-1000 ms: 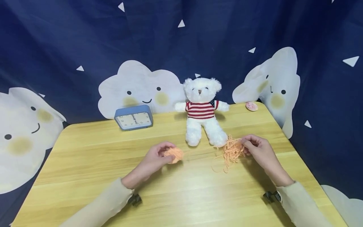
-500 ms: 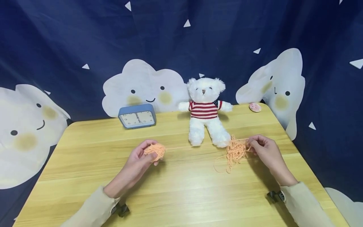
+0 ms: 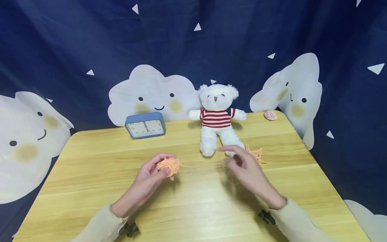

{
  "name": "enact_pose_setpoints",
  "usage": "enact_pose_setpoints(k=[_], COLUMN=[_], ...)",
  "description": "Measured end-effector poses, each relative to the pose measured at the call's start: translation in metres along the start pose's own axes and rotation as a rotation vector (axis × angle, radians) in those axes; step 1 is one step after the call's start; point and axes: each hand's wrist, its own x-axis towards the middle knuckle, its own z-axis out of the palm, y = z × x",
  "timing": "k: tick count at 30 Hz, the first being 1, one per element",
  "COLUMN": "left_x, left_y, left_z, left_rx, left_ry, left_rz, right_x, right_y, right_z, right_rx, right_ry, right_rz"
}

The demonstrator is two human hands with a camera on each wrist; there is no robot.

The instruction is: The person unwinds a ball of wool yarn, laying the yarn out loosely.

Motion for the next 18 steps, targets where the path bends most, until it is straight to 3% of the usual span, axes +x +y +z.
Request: enact_pose_setpoints(k=[4,7,11,18], left_x=[0.000,0.001,0.001,-0.002], left_y=[0.000,-0.001,-0.003,-0.004], left_z=[0.005,0.006,0.006,-0.001], left_rx=[-0.008,-0.012,-0.002,0.007], left_ry=[-0.039,-0.056,-0.051,-0.006], left_rz=[0.022,0.042,0.053,0.032], right_x=[0.010,0.015,0.015,0.007], right_y=[-0.012,-0.015,-0.013,-0.007], right_z=[0.035,0.051,0.053,0.029], right_rx=[0.138,0.193,0.226,0.206], right_ry=[-0.239,-0.338,-0.294,-0.123], right_rz=[-0.018,0.017,0.015,-0.094])
